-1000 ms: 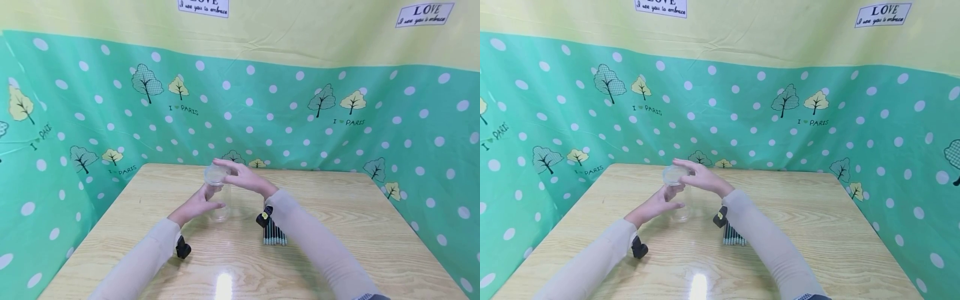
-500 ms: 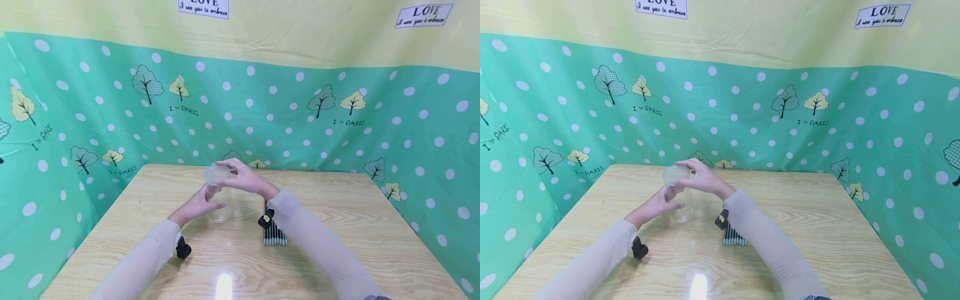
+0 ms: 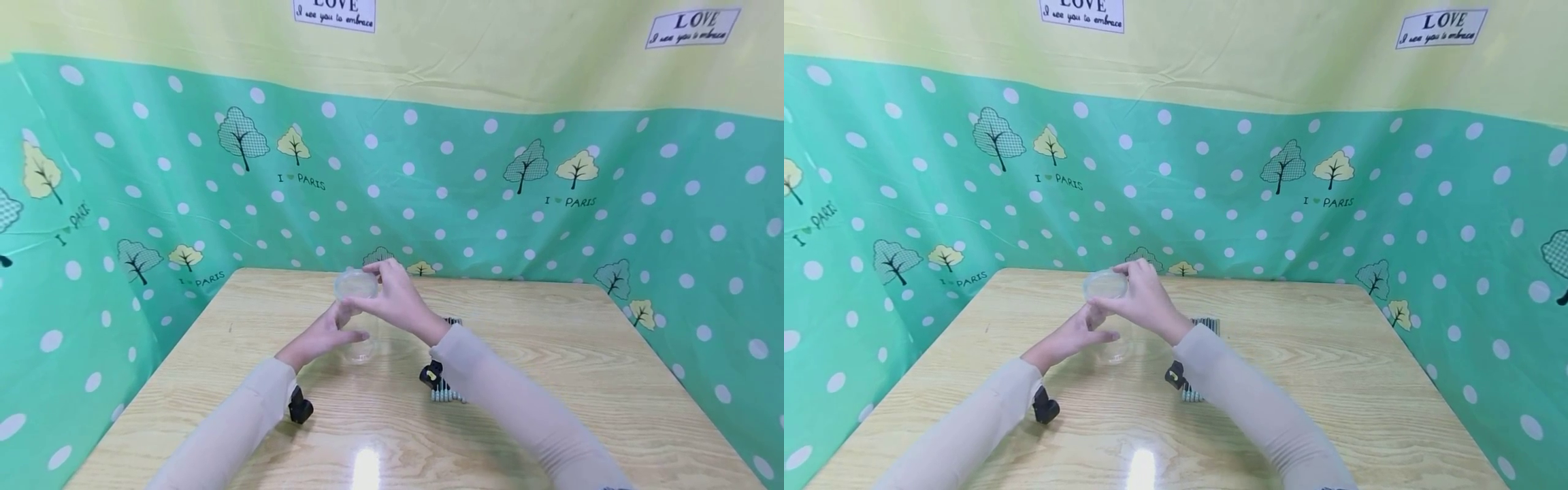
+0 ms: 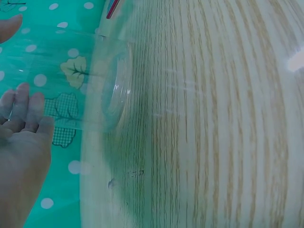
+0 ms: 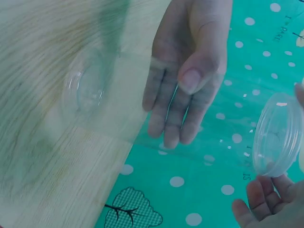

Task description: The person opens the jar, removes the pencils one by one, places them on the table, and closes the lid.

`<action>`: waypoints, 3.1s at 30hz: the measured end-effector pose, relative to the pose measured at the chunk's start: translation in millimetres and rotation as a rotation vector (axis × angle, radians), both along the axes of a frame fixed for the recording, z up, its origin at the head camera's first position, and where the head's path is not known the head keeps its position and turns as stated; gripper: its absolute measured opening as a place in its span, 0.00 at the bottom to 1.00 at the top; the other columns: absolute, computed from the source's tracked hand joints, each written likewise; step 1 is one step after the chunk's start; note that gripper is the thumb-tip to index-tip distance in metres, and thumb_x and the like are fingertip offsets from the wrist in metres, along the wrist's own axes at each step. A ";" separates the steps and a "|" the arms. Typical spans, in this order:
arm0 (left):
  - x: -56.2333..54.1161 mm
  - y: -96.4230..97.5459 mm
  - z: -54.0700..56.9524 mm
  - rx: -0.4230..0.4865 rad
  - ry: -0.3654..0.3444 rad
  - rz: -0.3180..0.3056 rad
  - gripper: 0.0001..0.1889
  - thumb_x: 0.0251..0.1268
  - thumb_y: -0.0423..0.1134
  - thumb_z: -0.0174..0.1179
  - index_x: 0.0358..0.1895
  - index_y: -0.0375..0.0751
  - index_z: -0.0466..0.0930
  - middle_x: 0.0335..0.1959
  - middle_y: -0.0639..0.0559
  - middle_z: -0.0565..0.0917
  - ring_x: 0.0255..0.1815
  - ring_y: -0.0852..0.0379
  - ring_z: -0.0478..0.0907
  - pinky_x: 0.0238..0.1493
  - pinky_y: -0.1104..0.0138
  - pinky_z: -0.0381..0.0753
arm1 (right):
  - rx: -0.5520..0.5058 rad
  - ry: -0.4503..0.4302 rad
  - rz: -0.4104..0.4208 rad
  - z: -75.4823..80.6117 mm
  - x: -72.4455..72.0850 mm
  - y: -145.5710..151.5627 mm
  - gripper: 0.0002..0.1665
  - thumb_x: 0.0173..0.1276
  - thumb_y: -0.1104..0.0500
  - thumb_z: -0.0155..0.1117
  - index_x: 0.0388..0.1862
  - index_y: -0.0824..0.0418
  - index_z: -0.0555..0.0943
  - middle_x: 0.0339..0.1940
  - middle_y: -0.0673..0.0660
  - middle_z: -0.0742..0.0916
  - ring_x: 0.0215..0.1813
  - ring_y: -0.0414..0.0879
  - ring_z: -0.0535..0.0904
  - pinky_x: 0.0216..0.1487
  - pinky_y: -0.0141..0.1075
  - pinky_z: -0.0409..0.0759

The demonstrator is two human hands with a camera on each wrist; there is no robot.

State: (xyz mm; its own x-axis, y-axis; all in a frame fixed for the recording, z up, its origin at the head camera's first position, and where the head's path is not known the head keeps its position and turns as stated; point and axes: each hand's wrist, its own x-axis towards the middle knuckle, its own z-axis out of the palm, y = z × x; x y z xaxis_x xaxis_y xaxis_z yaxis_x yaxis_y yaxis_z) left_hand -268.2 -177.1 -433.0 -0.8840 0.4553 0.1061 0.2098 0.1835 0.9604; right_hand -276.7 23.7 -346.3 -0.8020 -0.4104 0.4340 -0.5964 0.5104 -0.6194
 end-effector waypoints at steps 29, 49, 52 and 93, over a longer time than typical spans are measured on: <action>2.0 1.3 2.4 -0.027 -0.009 0.028 0.50 0.62 0.39 0.71 0.81 0.55 0.46 0.79 0.44 0.57 0.79 0.44 0.50 0.74 0.39 0.47 | -0.080 -0.442 0.522 5.3 -30.6 22.0 0.39 0.67 0.56 0.54 0.79 0.48 0.63 0.78 0.40 0.65 0.78 0.41 0.55 0.74 0.56 0.58; 2.5 1.8 1.5 -0.007 -0.001 0.020 0.52 0.62 0.39 0.71 0.81 0.59 0.44 0.79 0.44 0.58 0.79 0.43 0.50 0.74 0.39 0.46 | 0.003 -0.340 0.282 9.3 -15.1 18.3 0.41 0.65 0.47 0.66 0.77 0.50 0.67 0.70 0.49 0.72 0.67 0.47 0.70 0.63 0.47 0.74; 2.4 1.9 1.3 -0.004 0.007 0.018 0.51 0.61 0.39 0.71 0.81 0.61 0.44 0.78 0.44 0.58 0.79 0.42 0.50 0.74 0.39 0.46 | 0.000 -0.314 0.250 8.5 -12.2 15.8 0.41 0.65 0.48 0.66 0.76 0.51 0.68 0.70 0.50 0.73 0.66 0.47 0.70 0.63 0.47 0.74; -0.4 2.7 -3.0 -0.017 0.001 0.048 0.50 0.60 0.42 0.72 0.80 0.51 0.47 0.78 0.40 0.59 0.79 0.42 0.50 0.76 0.44 0.46 | 0.008 -0.256 0.151 -20.0 -1.4 82.6 0.39 0.73 0.49 0.64 0.77 0.59 0.63 0.75 0.56 0.70 0.74 0.56 0.65 0.73 0.54 0.62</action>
